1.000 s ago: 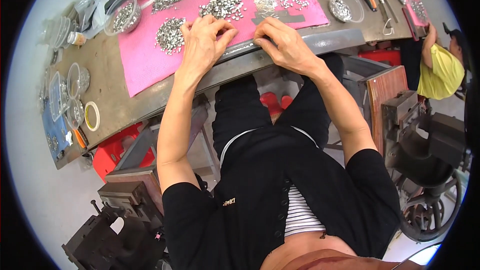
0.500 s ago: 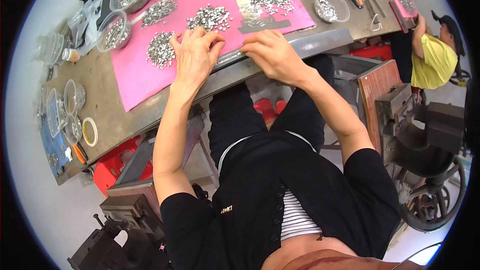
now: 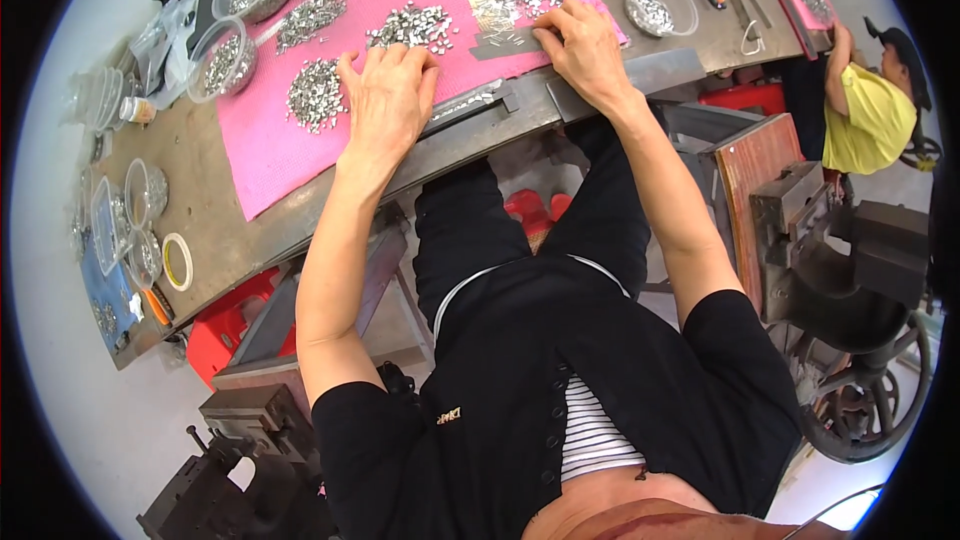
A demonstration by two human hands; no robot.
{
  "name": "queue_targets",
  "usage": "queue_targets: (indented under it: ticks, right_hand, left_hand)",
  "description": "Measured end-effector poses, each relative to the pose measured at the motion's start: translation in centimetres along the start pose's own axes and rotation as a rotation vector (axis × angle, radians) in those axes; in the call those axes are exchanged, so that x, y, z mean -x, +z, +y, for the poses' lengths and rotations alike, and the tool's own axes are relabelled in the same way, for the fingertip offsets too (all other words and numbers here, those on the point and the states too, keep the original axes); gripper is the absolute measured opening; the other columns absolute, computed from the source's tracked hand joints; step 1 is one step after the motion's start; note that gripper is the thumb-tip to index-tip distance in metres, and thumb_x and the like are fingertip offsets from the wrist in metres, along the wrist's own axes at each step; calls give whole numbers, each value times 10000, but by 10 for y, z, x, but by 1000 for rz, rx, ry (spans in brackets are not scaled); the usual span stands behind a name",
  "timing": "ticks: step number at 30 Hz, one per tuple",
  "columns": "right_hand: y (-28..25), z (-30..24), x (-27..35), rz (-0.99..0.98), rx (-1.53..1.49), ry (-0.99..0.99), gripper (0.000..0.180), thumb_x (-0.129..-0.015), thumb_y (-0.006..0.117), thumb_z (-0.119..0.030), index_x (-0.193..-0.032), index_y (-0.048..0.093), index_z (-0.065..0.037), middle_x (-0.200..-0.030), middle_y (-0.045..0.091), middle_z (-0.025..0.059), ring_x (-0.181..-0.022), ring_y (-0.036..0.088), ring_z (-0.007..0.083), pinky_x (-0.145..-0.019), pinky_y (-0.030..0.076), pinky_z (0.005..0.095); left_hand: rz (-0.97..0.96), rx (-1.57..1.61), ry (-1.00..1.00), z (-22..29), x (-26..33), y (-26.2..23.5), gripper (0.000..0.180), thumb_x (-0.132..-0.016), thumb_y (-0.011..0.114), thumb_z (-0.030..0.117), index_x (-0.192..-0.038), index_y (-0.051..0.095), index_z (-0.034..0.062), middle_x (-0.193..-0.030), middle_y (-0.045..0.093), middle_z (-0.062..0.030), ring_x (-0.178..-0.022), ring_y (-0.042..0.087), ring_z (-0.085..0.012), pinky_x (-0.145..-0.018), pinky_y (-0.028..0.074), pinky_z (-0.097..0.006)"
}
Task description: Assembling small metal components into a guide rail and processing them using a manual press machine.
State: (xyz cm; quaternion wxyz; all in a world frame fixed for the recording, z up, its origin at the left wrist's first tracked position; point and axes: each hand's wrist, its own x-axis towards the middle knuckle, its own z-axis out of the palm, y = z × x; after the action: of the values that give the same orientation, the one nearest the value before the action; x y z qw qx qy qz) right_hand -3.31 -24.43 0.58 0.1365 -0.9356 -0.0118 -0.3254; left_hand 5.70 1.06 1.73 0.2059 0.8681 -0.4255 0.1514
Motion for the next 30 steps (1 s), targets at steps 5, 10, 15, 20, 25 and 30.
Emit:
queue_targets:
  ticks: [5,10,15,20,25,30]
  right_hand:
    - [-8,-20,-2,-101,-232,61,98,-882,708,-84,-953,682,-22,-865,658,97,-852,648,259,-733,493,375]
    - [-15,-63,8,-310,-711,85,75,-927,653,-38,-962,610,13,-970,661,98,-876,633,231,-804,509,346]
    - [-4,-69,15,-253,-659,42,71,-924,641,-30,-957,594,11,-965,652,108,-903,629,261,-827,502,359]
    - [-2,-71,16,-225,-626,19,81,-919,641,-31,-955,583,12,-961,645,115,-902,630,274,-822,501,364]
    - [-1,-72,17,-196,-562,14,97,-890,669,-20,-945,593,1,-954,644,119,-884,628,291,-799,491,377]
    - [0,-73,15,-54,-352,-252,146,-821,708,-47,-939,622,-41,-902,611,82,-866,609,278,-812,466,388]
  left_hand:
    - [48,57,46,-2,1,3,83,-858,746,160,-924,706,129,-872,635,-33,-923,611,-244,-1010,341,-574]
    - [24,98,33,-2,0,5,91,-850,748,147,-923,699,121,-872,637,-37,-915,604,-248,-987,342,-532]
    - [50,136,33,-3,3,5,93,-849,743,131,-926,693,112,-869,633,-46,-916,603,-252,-970,349,-515]
    - [82,290,-66,7,10,-3,93,-908,691,113,-981,677,57,-882,684,-79,-852,640,-272,-870,457,-424]
    - [22,509,-231,22,25,-13,89,-938,644,53,-1018,647,14,-896,702,-124,-781,663,-254,-727,515,-372]
    - [88,530,-201,36,35,-10,93,-942,641,35,-1027,630,-1,-912,669,-121,-791,654,-244,-731,522,-354]
